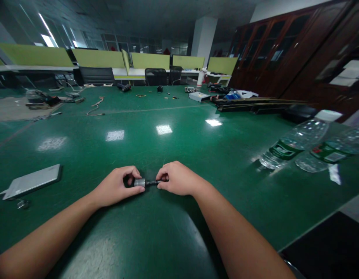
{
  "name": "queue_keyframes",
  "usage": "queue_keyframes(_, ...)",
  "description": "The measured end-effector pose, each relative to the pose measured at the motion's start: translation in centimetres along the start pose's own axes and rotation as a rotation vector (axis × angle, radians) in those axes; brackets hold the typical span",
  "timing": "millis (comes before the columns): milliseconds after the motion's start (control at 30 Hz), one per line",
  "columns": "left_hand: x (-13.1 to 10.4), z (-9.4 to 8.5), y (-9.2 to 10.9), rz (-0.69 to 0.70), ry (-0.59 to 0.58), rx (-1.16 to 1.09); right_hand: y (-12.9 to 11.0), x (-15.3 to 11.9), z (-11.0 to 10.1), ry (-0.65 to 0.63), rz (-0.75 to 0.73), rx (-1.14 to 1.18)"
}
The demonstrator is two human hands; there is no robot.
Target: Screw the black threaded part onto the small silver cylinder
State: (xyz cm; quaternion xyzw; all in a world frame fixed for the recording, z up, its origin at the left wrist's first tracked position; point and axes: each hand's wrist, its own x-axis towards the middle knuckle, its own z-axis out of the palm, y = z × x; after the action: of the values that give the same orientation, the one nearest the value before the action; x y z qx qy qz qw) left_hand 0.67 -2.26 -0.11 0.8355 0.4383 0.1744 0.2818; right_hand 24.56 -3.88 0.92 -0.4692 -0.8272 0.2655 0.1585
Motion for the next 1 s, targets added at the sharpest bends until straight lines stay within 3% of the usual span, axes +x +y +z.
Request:
queue_keyframes(267,0.0,0.0,0.2,0.000,0.006,0.001,2.0,-1.1,-2.6,-0.050,0.244,0.041)
queue_keyframes(867,0.0,0.1,0.0,0.018,0.009,-0.009,0.2,-0.1,0.0,-0.041,0.018,0.161)
queue_keyframes(1000,0.0,0.2,-0.1,0.061,0.039,0.019,-0.4,0.6,1.4,0.050,-0.006,0.220)
